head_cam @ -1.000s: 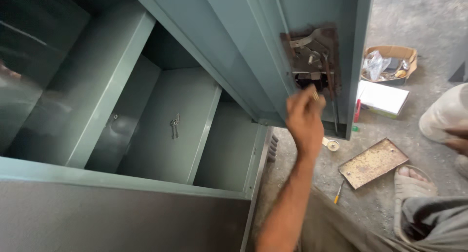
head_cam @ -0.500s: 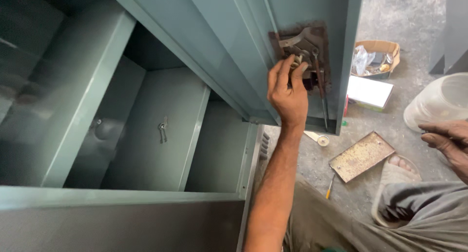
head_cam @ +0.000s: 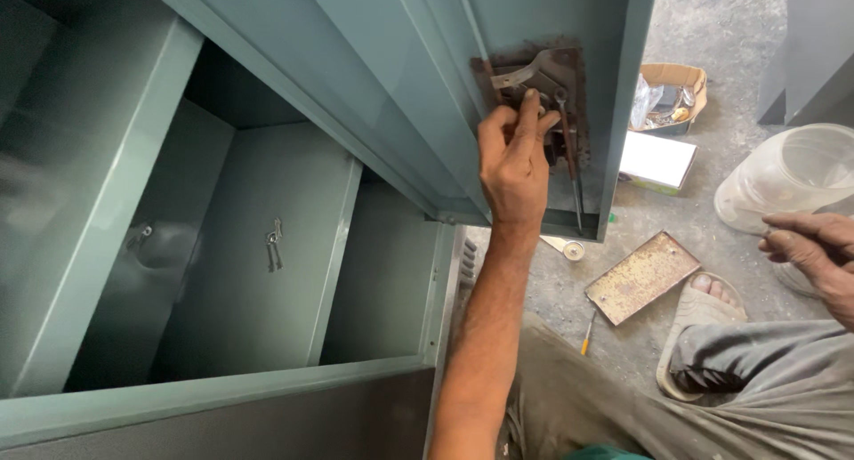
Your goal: The person sits on the floor of a workshop fitting a lock mechanism into a metal locker door. They pick small screws and parts from containers on the floor, use a wrench to tighten the lock body inside the door, position a rectangular cover plate over the lock, and thread a screw by hand to secure the plate.
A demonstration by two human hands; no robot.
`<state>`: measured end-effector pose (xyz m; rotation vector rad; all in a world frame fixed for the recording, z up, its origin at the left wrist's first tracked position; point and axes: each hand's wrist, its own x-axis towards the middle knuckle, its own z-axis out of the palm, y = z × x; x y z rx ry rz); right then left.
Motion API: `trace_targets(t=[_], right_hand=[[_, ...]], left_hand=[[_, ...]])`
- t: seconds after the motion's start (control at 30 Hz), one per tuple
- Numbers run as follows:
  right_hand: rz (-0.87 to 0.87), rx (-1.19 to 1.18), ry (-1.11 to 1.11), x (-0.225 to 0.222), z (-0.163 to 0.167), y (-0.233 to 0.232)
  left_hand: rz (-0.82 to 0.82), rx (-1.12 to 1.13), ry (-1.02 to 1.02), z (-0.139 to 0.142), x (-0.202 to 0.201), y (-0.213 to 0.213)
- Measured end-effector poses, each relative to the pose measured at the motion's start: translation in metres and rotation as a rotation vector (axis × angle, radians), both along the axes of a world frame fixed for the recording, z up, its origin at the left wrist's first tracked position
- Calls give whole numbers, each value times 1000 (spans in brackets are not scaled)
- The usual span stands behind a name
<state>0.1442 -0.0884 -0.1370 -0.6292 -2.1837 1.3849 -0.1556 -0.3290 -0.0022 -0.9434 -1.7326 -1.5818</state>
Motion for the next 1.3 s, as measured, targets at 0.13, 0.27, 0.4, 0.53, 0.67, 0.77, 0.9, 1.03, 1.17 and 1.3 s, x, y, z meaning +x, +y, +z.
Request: trace_targets(t=[0.13,0.27,0.4,0.53,0.67,0.77,0.9,1.03,1.17,1.3], right_hand=[[-36,55,-41,-15,41,-39],[-10,352,-87,-47,113,-90],[186,546,166,-107,167,-146],[7,1101,303,-169,183,-172],[-190,1184,356,-205,173,-167],[-294,1322,329,-218,159,-158],[-358,1429,263,-225,151,-149],[-404,1557,278,-227,158,-146],[-423,1672,270,-229,171,-150],[-426,1726,287,-230,177,-153]], left_hand=[[136,-19,66,2,-1,0],[128,52,14,2,1,4],[140,189,-78,2,2,7],[198,167,100,3,1,3],[306,3,173,2,-6,-1],[364,-80,169,-6,-10,1],[315,-20,111,-18,-13,9],[284,36,68,-24,-15,12],[252,76,51,-22,-16,7],[206,84,43,-18,-14,0]])
